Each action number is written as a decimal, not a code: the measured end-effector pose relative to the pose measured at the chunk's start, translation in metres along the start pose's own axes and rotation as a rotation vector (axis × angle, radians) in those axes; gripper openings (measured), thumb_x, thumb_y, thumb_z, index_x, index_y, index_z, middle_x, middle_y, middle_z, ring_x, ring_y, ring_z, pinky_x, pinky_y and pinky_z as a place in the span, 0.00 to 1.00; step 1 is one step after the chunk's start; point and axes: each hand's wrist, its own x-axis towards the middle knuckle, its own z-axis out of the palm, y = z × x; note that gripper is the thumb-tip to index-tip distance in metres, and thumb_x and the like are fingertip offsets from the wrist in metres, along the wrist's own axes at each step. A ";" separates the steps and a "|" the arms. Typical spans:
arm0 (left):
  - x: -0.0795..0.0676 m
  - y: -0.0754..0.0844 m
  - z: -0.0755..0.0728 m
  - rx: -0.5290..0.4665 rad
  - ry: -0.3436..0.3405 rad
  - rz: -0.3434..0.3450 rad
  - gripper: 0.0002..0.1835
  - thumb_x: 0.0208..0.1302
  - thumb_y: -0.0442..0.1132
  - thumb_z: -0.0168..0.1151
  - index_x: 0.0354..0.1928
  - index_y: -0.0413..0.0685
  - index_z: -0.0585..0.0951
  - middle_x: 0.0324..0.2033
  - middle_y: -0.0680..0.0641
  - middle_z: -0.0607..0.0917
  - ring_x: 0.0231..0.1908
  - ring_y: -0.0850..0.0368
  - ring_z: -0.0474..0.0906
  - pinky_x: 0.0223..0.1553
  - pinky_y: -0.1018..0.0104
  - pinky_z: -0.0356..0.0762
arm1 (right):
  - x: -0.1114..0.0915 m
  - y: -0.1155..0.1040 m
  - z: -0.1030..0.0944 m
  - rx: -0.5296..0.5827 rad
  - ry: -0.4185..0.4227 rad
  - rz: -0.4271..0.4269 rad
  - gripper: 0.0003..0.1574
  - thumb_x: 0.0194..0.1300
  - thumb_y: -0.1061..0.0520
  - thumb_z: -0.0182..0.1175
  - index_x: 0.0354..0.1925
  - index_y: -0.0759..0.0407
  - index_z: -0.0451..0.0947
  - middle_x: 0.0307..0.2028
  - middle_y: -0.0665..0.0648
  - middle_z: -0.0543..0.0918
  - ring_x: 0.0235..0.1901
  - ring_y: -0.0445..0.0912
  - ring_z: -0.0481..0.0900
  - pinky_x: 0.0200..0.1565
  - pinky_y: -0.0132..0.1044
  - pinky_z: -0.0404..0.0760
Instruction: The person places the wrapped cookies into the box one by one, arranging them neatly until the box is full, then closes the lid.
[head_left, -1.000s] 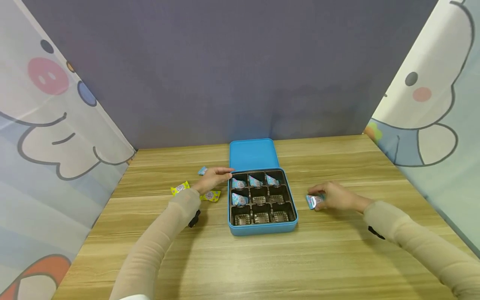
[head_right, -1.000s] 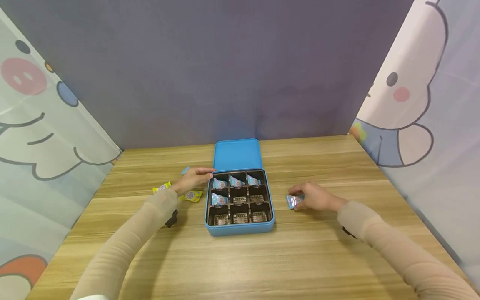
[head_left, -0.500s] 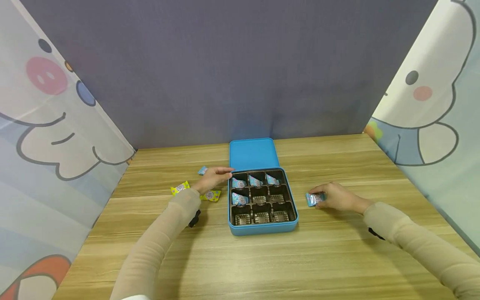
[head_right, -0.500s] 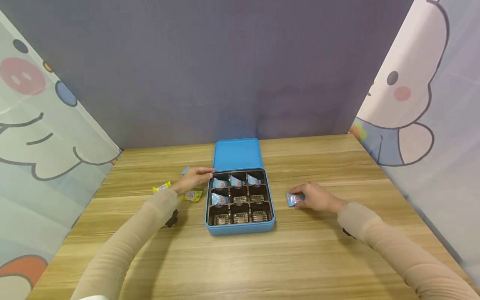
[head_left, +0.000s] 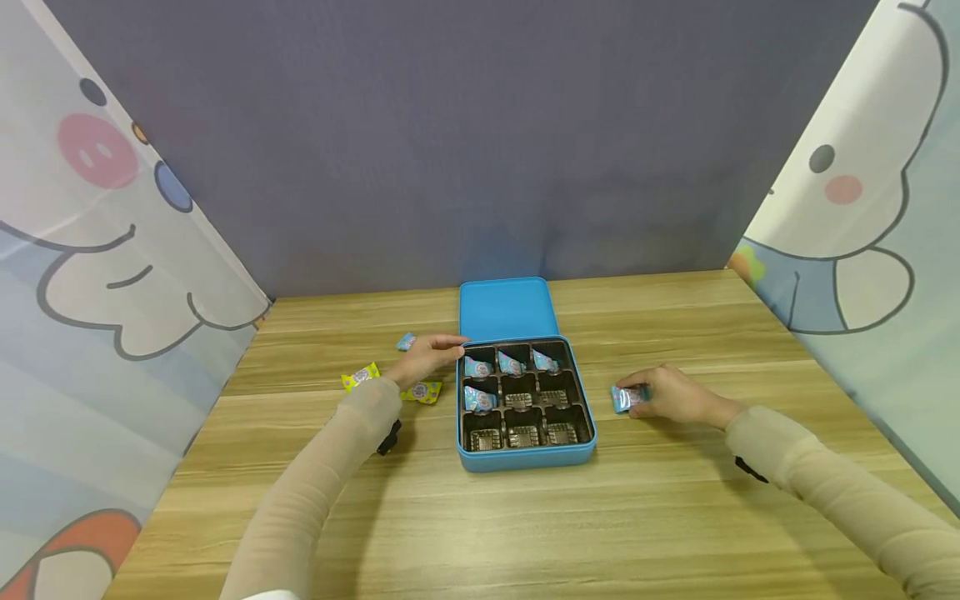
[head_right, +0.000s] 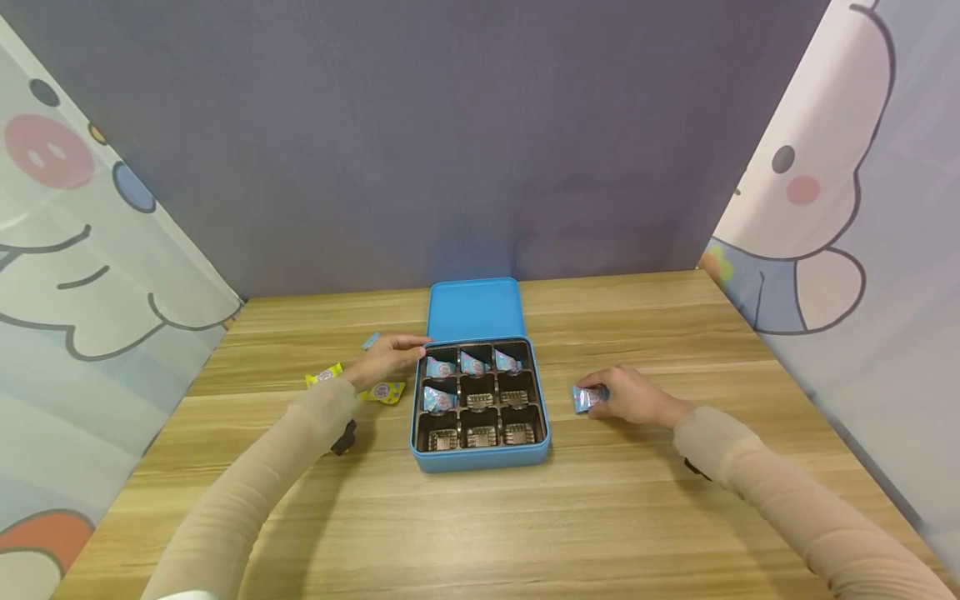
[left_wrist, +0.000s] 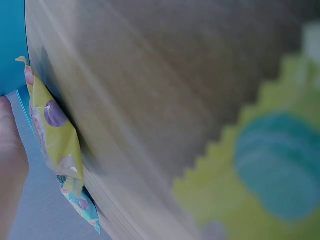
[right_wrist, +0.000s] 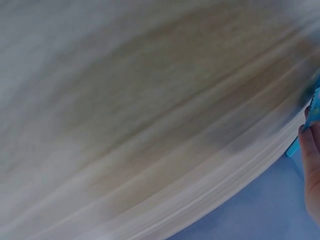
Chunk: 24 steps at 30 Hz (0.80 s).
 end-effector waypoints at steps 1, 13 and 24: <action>0.000 0.000 0.000 0.000 -0.002 0.001 0.23 0.64 0.46 0.57 0.59 0.49 0.73 0.62 0.44 0.70 0.59 0.47 0.69 0.59 0.57 0.70 | 0.000 0.000 -0.001 0.009 0.005 0.000 0.29 0.48 0.56 0.70 0.50 0.63 0.78 0.41 0.60 0.83 0.22 0.36 0.66 0.25 0.26 0.67; 0.000 0.002 0.001 0.004 -0.003 -0.009 0.22 0.65 0.45 0.56 0.60 0.49 0.73 0.62 0.44 0.70 0.60 0.47 0.68 0.60 0.57 0.69 | 0.005 -0.005 -0.003 0.040 0.068 0.050 0.30 0.48 0.54 0.70 0.51 0.62 0.78 0.47 0.65 0.81 0.45 0.54 0.79 0.44 0.49 0.80; 0.001 0.003 0.000 -0.003 -0.011 -0.005 0.22 0.65 0.44 0.55 0.60 0.46 0.72 0.62 0.42 0.70 0.60 0.45 0.68 0.60 0.56 0.68 | 0.015 -0.013 -0.011 0.154 0.111 0.040 0.29 0.51 0.57 0.69 0.52 0.63 0.76 0.49 0.65 0.80 0.50 0.60 0.76 0.54 0.57 0.71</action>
